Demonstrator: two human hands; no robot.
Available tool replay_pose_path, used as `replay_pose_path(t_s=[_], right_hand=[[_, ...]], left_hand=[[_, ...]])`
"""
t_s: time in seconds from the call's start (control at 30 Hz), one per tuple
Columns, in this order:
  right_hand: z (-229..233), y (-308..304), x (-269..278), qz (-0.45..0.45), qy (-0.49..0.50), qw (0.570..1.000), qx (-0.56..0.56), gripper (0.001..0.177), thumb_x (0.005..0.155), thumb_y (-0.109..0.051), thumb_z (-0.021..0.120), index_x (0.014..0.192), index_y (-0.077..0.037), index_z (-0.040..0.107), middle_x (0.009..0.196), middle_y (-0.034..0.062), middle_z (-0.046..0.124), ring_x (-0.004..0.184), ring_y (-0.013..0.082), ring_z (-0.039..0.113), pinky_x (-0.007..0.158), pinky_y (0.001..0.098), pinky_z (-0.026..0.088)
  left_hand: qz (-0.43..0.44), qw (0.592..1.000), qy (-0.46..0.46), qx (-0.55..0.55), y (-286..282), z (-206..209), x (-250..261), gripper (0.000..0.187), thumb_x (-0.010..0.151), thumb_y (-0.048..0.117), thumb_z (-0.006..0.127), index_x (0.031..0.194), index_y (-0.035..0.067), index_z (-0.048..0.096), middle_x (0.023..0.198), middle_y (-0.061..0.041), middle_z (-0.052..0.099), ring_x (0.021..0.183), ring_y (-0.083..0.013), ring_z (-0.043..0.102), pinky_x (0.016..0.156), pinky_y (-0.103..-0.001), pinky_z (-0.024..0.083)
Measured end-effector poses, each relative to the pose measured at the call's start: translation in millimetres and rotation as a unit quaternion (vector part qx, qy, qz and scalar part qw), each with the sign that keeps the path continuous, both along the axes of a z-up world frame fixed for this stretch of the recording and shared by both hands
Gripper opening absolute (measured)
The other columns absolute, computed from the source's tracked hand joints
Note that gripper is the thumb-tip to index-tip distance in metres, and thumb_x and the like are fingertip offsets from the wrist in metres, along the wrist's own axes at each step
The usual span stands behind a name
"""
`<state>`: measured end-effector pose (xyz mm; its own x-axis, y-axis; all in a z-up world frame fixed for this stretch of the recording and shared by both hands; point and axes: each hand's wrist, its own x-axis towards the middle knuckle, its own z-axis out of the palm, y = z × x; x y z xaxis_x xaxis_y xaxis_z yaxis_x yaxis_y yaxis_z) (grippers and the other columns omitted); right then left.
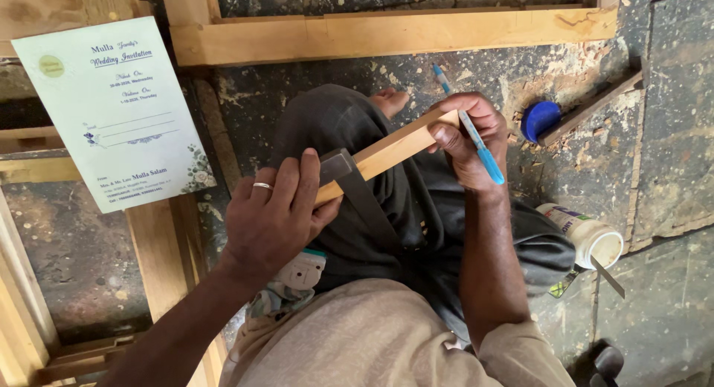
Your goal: The person measures and marks a small wooden plank using a tape measure, a try square, and a blue marker. They repeatedly measure lengths and draw perpendicular lines on the wood, occasionally flipping the plank to mark different sides.
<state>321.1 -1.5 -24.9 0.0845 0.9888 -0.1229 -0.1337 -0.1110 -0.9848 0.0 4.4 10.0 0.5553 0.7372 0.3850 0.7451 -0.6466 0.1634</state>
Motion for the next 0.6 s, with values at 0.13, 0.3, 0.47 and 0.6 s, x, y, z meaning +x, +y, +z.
replay_pose_path(t_s=[0.13,0.3,0.47,0.6], right_hand=[[0.5,-1.3,-0.3,-0.002,-0.002,1.0,0.002,0.029,0.097,-0.006,0.08,0.12,0.0,0.064,0.108,0.0138,0.073,0.09,0.0183,0.072,0.073,0.0286,0.061],[1.0,-1.8,-0.6,-0.002,0.004,1.0,0.001,0.028,0.097,-0.006,0.08,0.12,0.0,0.064,0.109,0.0138,0.073,0.09,0.0182,0.072,0.073,0.0287,0.06],[1.1,-1.9,0.0,0.001,0.003,1.0,0.002,0.028,0.097,-0.006,0.08,0.12,0.0,0.064,0.109,0.0136,0.073,0.09,0.0181,0.072,0.073,0.0286,0.06],[0.6,-0.7,-0.4,0.001,-0.007,1.0,-0.003,0.028,0.097,-0.006,0.079,0.12,0.0,0.064,0.109,0.0135,0.073,0.09,0.0181,0.072,0.072,0.0286,0.061]], left_hand=[[-0.002,1.0,-0.002,-0.001,0.0,-0.3,-0.3,0.06,0.093,0.048,0.08,0.129,0.001,0.069,0.106,-0.009,0.06,0.087,-0.0218,0.062,0.068,-0.037,0.054],[-0.004,1.0,0.007,0.002,-0.4,0.2,-0.5,0.06,0.095,0.048,0.079,0.131,0.001,0.068,0.106,-0.008,0.06,0.088,-0.0212,0.061,0.068,-0.036,0.053],[-0.004,1.0,0.017,-0.003,0.1,2.2,-1.1,0.061,0.094,0.049,0.077,0.131,0.001,0.068,0.106,-0.008,0.06,0.089,-0.0214,0.06,0.07,-0.036,0.054],[-0.004,1.0,0.025,-0.002,0.2,2.7,-0.2,0.061,0.095,0.05,0.076,0.131,0.002,0.069,0.106,-0.008,0.061,0.088,-0.0207,0.061,0.07,-0.035,0.054]])
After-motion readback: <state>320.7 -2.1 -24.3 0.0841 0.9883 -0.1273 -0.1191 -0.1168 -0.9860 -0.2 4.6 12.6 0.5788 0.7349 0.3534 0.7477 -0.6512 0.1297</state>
